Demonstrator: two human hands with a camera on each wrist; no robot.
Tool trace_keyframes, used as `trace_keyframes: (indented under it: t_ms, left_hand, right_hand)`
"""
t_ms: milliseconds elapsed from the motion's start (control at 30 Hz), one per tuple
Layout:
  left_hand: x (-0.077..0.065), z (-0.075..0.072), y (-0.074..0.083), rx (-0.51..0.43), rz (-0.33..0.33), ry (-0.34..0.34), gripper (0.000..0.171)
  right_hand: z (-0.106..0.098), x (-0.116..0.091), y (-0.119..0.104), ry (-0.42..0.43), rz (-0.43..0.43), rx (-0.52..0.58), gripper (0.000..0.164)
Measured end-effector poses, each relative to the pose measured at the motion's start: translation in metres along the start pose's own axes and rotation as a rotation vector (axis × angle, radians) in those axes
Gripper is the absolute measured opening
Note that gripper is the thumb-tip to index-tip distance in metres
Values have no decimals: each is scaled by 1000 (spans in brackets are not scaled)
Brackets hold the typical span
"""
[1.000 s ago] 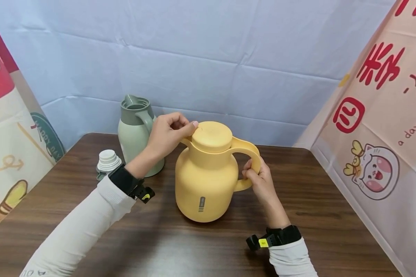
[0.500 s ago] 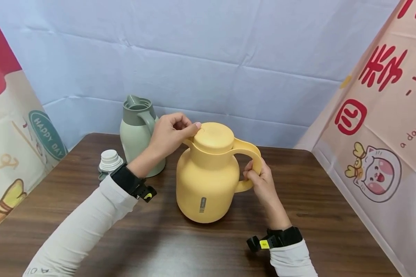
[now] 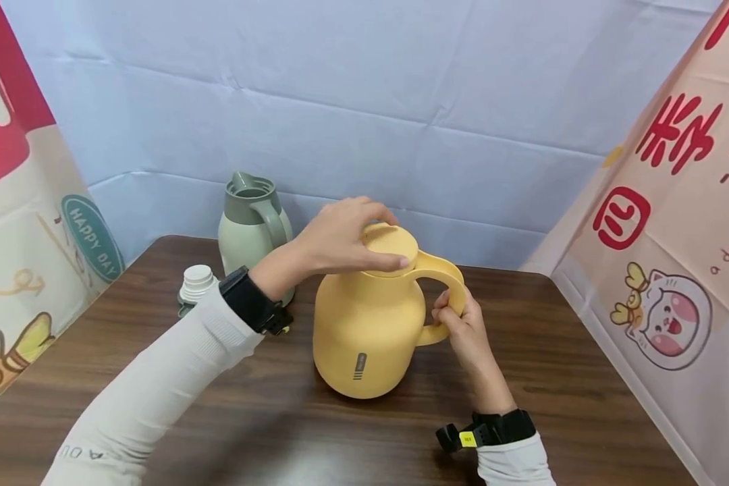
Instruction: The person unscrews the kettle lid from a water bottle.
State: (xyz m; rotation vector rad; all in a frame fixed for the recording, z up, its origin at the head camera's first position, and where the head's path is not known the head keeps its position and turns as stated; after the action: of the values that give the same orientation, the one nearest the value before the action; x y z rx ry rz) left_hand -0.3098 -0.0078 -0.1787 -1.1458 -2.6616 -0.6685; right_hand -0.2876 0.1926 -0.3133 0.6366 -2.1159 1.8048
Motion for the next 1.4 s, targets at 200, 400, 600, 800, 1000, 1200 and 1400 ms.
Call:
trace_keyframes:
  t_ms: [200,400,600,800,1000,1200,1400]
  left_hand:
    - [15,7,17,187,-88,-222,65]
    - [21,10,20,255,-123,-306,65]
    - [21,9,18,258,-129,-305,65]
    - [25,4,26,233,-55,-298,62]
    - [30,-12,35,258,-69,-252,59]
    - [32,-25,38,276,-111,-236,57]
    - [29,-25,37,264,-111,-231,56]
  right_hand:
    - [-1,-1,0,-15,0,27,12]
    - [-1,-1,0,-15,-9,13,11]
    - [2,1,0,-24,-7,15,10]
    - [0,0,0,-8,13,-3,10]
    - [-1,0,0,-14,1,-10,10]
    - [0,1,1,-21,-5,-5,11]
    - [-1,0,0,-18,-11,1,10]
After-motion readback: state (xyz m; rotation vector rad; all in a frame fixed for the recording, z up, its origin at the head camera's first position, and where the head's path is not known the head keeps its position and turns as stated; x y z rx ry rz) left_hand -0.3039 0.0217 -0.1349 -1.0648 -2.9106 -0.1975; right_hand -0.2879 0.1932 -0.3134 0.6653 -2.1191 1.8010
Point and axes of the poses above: each hand's wrist, its own x-axis towards the middle knuckle, its own z-axis out of the palm, y = z × x, the point moved 6 cm from there along x, towards the middle knuckle, and after that the axes turned 7 degrees about -y, right-handed, at the moved point
